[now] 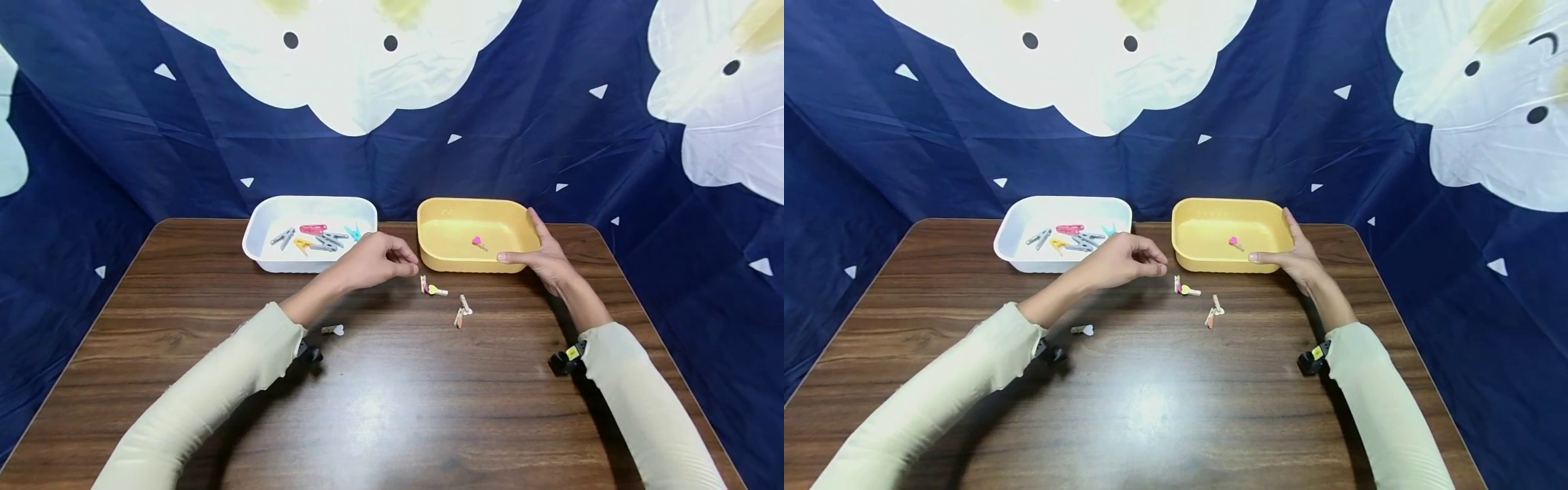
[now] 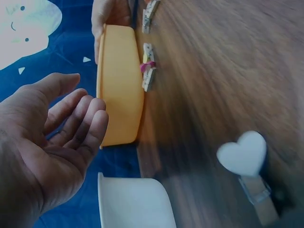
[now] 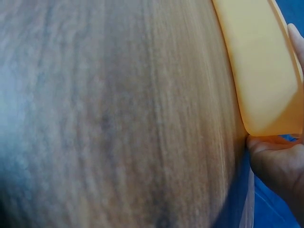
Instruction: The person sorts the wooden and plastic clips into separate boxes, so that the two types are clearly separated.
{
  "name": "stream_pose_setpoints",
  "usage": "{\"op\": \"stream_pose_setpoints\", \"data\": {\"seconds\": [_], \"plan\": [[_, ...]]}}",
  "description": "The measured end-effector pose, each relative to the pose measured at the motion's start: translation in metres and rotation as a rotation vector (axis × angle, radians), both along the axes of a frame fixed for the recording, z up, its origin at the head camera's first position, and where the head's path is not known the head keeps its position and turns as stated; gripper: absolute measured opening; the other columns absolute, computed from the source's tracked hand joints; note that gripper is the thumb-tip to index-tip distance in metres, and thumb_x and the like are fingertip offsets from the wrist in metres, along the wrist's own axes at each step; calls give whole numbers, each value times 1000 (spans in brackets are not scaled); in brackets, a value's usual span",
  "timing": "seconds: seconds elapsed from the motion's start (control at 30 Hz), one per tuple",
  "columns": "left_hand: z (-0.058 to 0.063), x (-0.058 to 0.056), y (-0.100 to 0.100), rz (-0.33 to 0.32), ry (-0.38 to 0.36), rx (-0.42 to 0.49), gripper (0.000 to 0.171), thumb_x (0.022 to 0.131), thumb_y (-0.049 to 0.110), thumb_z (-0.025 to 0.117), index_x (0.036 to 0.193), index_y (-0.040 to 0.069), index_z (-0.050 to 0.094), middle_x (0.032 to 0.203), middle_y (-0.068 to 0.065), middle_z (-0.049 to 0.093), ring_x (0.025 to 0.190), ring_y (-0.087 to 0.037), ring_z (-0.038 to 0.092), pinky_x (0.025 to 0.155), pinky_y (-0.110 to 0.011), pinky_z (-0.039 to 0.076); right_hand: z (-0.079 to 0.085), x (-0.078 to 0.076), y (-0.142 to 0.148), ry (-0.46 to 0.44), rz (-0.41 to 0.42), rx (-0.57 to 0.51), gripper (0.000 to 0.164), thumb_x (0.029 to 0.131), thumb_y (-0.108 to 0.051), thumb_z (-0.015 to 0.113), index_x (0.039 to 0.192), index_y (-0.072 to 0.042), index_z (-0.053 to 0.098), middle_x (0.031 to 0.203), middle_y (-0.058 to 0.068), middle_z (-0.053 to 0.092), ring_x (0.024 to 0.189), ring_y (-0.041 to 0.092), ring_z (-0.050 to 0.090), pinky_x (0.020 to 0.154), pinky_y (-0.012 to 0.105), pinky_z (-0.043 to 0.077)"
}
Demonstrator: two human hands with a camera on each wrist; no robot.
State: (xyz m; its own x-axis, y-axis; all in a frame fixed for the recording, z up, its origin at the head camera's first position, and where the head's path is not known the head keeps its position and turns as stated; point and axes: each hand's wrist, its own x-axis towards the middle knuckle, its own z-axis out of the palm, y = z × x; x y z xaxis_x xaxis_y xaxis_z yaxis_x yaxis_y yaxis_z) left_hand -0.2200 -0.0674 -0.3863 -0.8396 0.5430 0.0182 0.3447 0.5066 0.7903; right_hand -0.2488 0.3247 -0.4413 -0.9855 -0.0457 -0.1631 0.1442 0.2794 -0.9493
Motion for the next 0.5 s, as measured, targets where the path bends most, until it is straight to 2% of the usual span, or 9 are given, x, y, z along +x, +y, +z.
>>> {"op": "stream_pose_setpoints", "data": {"seconds": [0.23,0.5], "plan": [[-5,5,-16,-15,-8,-28,8,100,20,86,103,12,87,92,1,83,85,-13,72,83,-28,58,0,-1,1,-5,1,10,140,90,-4,94,182,-38,-6,192,-7,-5,178,21,10,145,45,15],[-5,10,-31,-21,-25,-36,7,99,18,86,104,13,86,93,1,83,86,-11,71,82,-27,57,0,-1,0,-4,2,5,139,90,-3,93,182,-37,-6,192,-8,-7,178,21,9,145,45,16]]}}
